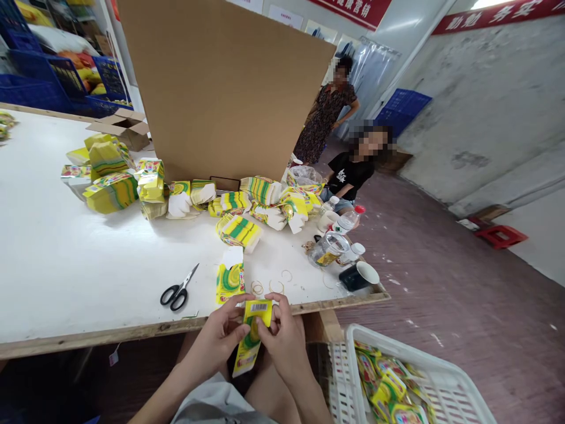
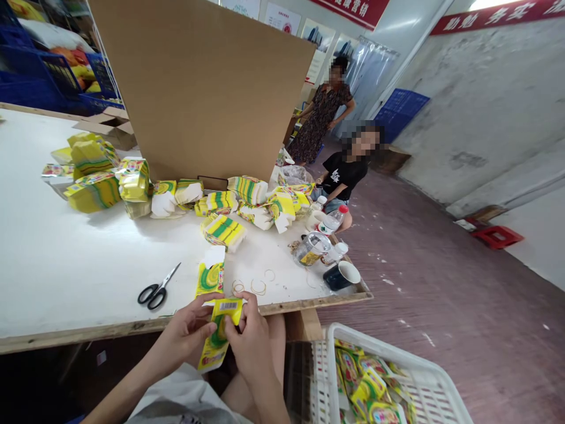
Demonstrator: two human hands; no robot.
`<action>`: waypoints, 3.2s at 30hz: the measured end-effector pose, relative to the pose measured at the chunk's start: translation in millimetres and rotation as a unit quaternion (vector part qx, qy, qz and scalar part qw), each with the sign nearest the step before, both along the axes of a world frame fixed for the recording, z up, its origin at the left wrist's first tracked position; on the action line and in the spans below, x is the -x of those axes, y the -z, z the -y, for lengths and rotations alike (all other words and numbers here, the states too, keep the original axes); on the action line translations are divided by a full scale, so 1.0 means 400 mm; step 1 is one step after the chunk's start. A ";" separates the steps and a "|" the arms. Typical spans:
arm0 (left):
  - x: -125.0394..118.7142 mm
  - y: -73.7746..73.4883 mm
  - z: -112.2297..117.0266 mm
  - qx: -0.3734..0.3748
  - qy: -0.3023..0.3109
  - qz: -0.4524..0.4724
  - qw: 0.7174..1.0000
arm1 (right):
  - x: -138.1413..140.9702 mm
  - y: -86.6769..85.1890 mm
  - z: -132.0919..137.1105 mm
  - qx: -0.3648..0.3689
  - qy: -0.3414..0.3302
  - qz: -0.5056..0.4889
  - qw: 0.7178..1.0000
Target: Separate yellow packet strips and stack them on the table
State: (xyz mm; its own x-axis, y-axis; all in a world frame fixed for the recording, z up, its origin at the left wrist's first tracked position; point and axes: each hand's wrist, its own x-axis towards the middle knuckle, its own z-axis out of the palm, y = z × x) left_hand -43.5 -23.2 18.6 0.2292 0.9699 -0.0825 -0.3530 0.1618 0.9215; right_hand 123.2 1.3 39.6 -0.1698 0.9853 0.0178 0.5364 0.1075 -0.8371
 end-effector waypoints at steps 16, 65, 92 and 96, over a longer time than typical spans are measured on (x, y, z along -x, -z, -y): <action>0.009 0.048 -0.072 -0.053 -0.271 -0.303 0.912 | -0.355 -0.047 0.023 -0.151 0.215 0.259 0.930; -0.004 0.010 0.005 -0.012 -0.017 0.049 0.999 | -0.003 0.017 0.034 0.067 -0.001 -0.279 0.958; 0.001 0.007 0.014 -0.054 0.007 -0.077 0.996 | -0.034 0.012 0.004 0.066 -0.012 -0.112 0.991; 0.002 -0.005 0.017 -0.044 0.019 -0.051 0.998 | -0.027 0.013 0.006 0.066 -0.034 -0.098 0.992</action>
State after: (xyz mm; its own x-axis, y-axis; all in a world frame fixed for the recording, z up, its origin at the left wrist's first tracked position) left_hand -44.2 -30.1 20.6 0.2610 0.9651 -0.0219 -0.2521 0.0901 0.9635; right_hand 133.8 -0.9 34.5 -0.2420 0.9677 -0.0713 0.3579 0.0207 -0.9335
